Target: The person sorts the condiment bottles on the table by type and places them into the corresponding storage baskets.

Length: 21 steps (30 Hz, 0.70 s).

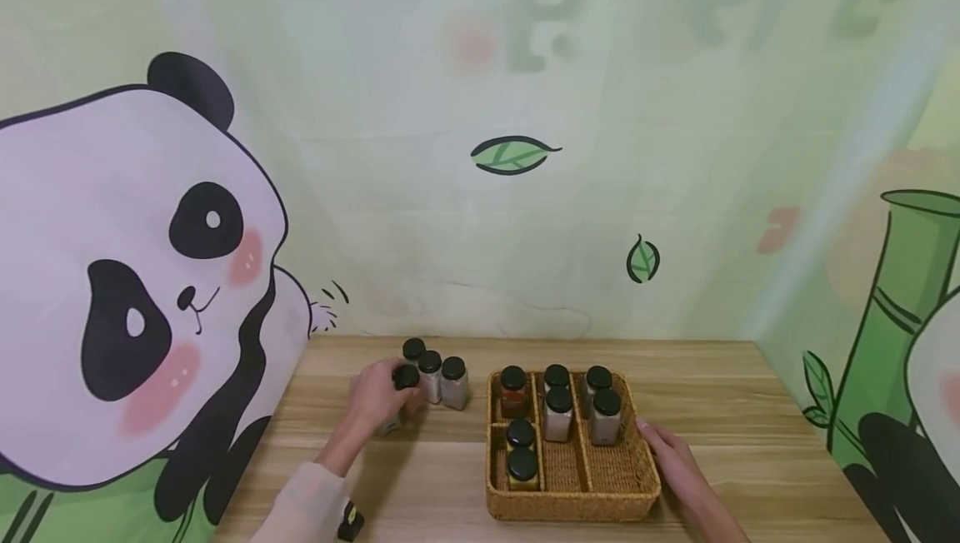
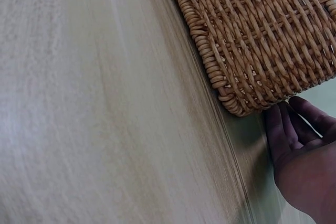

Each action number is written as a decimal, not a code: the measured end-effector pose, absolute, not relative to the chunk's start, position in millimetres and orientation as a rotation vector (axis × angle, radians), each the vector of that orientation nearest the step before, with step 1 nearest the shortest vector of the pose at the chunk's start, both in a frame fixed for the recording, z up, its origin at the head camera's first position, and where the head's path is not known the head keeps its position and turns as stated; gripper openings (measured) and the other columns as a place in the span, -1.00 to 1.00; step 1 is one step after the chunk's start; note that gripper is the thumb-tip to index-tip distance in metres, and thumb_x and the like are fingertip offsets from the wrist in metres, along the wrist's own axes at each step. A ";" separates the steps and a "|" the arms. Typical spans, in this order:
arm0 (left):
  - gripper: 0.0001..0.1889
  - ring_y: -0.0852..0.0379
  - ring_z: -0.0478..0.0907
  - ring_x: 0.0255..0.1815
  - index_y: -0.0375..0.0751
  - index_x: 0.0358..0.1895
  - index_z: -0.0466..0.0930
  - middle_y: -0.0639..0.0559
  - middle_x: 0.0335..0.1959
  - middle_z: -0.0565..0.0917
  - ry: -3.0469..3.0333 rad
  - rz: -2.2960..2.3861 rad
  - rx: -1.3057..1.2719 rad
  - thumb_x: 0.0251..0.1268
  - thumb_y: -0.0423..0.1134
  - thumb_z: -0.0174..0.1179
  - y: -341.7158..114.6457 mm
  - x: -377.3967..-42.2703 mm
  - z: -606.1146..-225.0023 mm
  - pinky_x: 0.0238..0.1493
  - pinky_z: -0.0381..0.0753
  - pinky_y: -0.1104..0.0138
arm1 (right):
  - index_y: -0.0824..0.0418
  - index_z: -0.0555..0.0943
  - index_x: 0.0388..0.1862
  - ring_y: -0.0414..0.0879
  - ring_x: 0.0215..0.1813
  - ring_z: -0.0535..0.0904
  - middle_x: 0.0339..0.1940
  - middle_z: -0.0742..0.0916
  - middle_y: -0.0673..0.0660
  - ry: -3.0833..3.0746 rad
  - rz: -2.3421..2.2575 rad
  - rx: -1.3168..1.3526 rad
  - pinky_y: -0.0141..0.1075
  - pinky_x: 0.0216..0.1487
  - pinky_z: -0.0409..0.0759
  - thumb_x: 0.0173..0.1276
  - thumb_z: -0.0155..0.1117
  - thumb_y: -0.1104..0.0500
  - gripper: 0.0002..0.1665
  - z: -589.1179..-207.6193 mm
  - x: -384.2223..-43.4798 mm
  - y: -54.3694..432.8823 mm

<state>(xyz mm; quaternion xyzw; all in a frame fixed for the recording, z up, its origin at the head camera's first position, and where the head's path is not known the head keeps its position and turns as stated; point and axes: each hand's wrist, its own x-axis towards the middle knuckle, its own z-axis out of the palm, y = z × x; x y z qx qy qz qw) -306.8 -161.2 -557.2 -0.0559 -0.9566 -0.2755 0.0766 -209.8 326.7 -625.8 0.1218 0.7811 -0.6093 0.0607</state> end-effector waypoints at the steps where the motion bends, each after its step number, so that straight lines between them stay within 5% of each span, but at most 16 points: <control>1: -0.42 -0.21 0.70 0.07 -0.24 0.25 0.69 -0.23 0.08 0.77 -2.863 -0.830 -0.177 0.18 -0.15 0.60 -161.7 -306.0 -555.9 0.16 0.55 -0.17 | 0.50 0.29 0.58 0.34 0.56 0.34 0.53 0.46 0.47 2.360 -1.847 0.367 0.21 0.56 0.25 0.65 0.00 -0.39 0.03 -625.5 -209.5 326.4; 8: -0.49 -0.16 0.69 0.15 -0.14 0.22 0.71 -0.14 0.12 0.78 -2.855 -0.859 -0.298 0.19 -0.17 0.60 -160.5 -297.2 -533.8 0.25 0.53 -0.15 | 0.51 0.26 0.59 0.39 0.63 0.20 0.59 0.36 0.51 2.375 -1.815 0.369 0.25 0.61 0.13 0.63 0.00 -0.41 0.07 -621.2 -208.3 325.8; 21: -0.50 -0.09 0.65 0.14 -0.12 0.29 0.66 -0.12 0.22 0.61 -2.801 -1.033 -0.651 0.29 -0.28 0.54 -122.0 -271.4 -483.0 0.12 0.69 0.04 | 0.52 0.23 0.60 0.41 0.65 0.14 0.60 0.32 0.52 2.371 -1.800 0.375 0.26 0.62 0.08 0.67 -0.03 -0.37 0.04 -623.2 -210.6 326.8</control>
